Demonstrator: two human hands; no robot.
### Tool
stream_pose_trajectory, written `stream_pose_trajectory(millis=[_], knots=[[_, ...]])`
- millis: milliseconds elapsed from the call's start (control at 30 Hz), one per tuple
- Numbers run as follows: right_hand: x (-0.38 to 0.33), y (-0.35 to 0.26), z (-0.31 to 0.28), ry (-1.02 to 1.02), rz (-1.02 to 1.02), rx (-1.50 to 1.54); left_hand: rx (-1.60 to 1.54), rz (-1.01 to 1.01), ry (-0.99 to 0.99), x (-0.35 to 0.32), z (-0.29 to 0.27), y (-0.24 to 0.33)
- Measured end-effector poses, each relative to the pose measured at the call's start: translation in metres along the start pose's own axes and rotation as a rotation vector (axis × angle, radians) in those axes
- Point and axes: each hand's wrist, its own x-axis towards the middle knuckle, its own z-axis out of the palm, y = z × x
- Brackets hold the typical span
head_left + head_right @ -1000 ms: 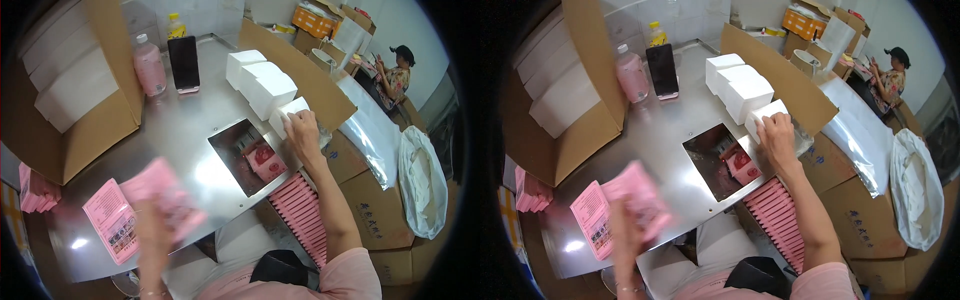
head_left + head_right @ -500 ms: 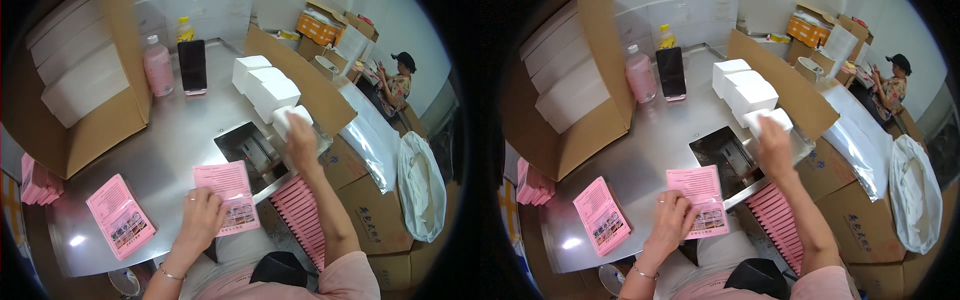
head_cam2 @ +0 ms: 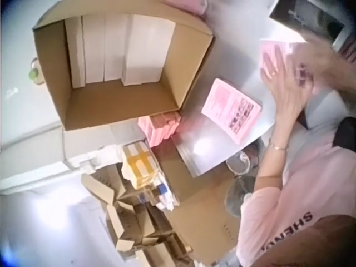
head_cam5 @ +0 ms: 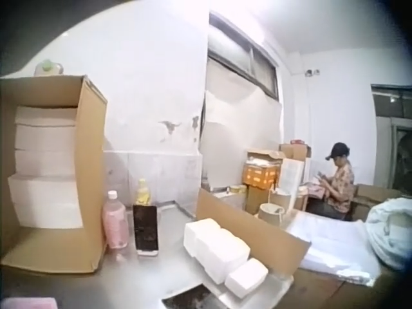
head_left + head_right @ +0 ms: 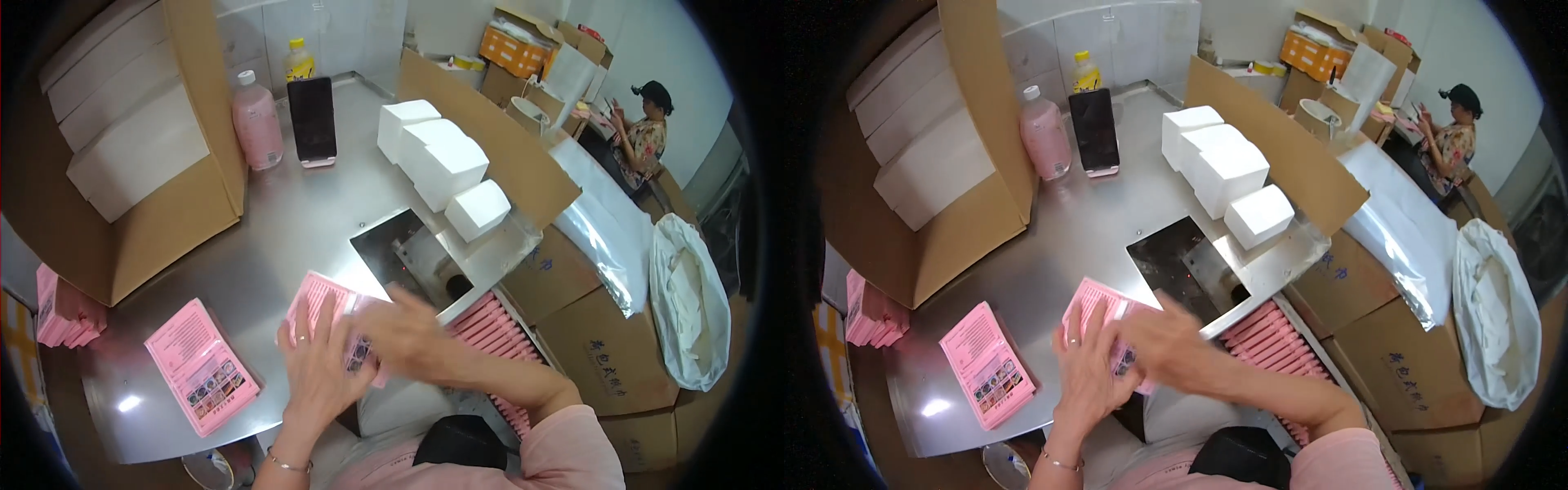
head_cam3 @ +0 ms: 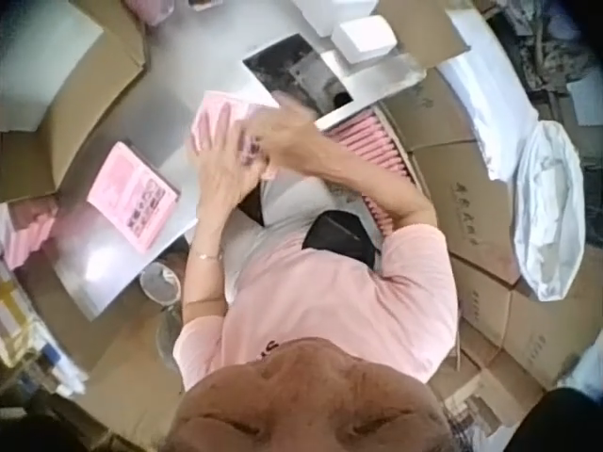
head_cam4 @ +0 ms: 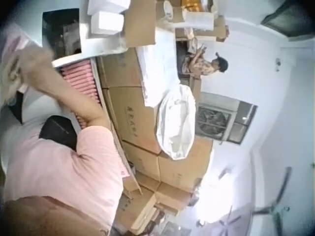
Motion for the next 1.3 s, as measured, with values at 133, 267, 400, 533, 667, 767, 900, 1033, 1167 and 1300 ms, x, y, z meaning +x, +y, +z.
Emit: stream_pose_trajectory(millis=[133,267,400,533,667,767,900,1033,1167,1300], knots=[[0.003,0.097,-0.053,0.134,0.36,-0.678,0.063,-0.174,0.024,0.002,-0.001,0.011],[-0.019,0.143,-0.058,0.056,0.443,-0.6,0.135,-0.102,0.179,0.006,0.003,0.012],[-0.021,0.147,-0.059,0.113,0.503,-0.483,0.096,-0.013,0.148,0.008,-0.011,0.011],[-0.023,0.15,-0.063,0.145,0.476,-0.413,0.103,0.005,0.029,0.006,-0.011,0.011],[-0.015,0.132,-0.059,0.225,0.405,-0.34,-0.123,0.157,-0.02,-0.003,0.004,0.007],[-0.007,0.04,-0.027,0.072,-0.057,-0.022,-0.18,0.049,-0.02,-0.006,-0.016,0.007],[-0.027,-0.03,0.0,-0.071,-0.173,-0.007,-0.091,0.031,-0.009,-0.003,-0.024,-0.004],[0.013,0.021,0.042,-0.231,0.115,-0.105,-0.179,-0.001,-0.009,0.004,-0.016,0.016],[-0.006,0.071,0.031,-0.195,0.402,0.067,-0.25,-0.052,-0.076,-0.017,-0.044,0.004],[0.0,0.078,-0.004,-0.681,0.604,-0.194,-0.263,0.028,-0.023,-0.032,-0.041,-0.003]])
